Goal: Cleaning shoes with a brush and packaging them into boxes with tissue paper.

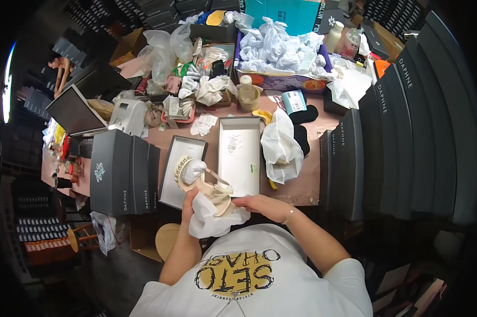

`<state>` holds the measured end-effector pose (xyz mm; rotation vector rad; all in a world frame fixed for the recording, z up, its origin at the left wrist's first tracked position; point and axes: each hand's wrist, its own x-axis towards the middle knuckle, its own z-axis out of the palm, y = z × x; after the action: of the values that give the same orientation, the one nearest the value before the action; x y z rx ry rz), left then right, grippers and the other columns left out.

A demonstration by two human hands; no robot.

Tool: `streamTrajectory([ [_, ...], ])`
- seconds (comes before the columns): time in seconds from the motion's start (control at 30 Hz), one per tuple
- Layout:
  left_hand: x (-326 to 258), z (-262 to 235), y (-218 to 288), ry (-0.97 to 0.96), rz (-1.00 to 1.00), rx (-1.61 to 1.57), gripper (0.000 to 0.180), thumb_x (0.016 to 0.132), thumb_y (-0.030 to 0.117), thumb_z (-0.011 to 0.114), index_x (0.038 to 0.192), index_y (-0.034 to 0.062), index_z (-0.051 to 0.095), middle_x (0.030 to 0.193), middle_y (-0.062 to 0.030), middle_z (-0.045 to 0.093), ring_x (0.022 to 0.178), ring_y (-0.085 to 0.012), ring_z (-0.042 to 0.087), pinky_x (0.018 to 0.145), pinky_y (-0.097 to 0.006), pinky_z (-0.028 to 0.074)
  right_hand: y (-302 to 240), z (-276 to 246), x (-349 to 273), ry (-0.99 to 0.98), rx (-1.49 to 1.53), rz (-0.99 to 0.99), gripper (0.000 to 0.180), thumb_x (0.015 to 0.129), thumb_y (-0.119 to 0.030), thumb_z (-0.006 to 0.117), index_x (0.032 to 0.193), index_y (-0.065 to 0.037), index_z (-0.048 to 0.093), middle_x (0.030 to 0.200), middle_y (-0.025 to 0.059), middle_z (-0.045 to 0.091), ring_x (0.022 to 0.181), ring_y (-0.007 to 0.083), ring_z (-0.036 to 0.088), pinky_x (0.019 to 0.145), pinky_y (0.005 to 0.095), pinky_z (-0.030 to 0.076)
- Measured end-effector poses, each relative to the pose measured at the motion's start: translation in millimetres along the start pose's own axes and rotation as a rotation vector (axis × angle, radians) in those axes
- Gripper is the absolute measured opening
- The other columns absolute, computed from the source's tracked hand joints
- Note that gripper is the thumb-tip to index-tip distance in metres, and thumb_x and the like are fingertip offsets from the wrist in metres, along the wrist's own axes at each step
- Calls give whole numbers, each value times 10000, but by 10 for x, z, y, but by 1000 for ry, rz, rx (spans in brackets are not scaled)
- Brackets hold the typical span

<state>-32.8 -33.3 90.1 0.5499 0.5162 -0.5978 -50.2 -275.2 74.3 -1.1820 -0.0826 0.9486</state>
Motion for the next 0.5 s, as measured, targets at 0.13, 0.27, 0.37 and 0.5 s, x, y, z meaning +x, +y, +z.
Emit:
streamTrajectory([
  [0.13, 75, 67, -72, 55, -30, 146, 464, 854, 251, 573, 1226, -5, 469, 1120, -171, 595, 991, -268, 621, 887, -377, 510, -352, -73, 355, -26, 664, -190, 571, 991, -479, 337, 1279, -10, 491, 1151, 82, 580, 1086, 174, 545, 950, 314, 425],
  [0.27, 227, -122, -79, -4, -66, 286, 389, 855, 187, 596, 1189, 5, 515, 1072, -143, 617, 964, -229, 629, 873, -357, 512, -682, -297, 425, 359, 293, -186, 380, 978, -260, 457, 1262, -9, 492, 1014, 81, 637, 924, 193, 622, 830, 316, 491],
  [0.37, 313, -180, 22, -42, -114, 278, 375, 888, 175, 594, 1209, 2, 505, 1093, -108, 605, 972, -192, 617, 843, -338, 515, -755, -236, 508, 542, -432, -203, 346, 954, -151, 463, 1265, 1, 475, 963, 139, 641, 859, 246, 643, 773, 347, 506],
  [0.5, 340, -48, 144, -113, -19, 317, 396, 932, 240, 571, 1242, 14, 476, 1134, -95, 583, 1003, -175, 598, 843, -328, 517, -770, 153, 597, 255, -982, -152, 422, 899, -120, 512, 1287, 11, 410, 1093, 244, 566, 981, 408, 568, 832, 412, 474],
])
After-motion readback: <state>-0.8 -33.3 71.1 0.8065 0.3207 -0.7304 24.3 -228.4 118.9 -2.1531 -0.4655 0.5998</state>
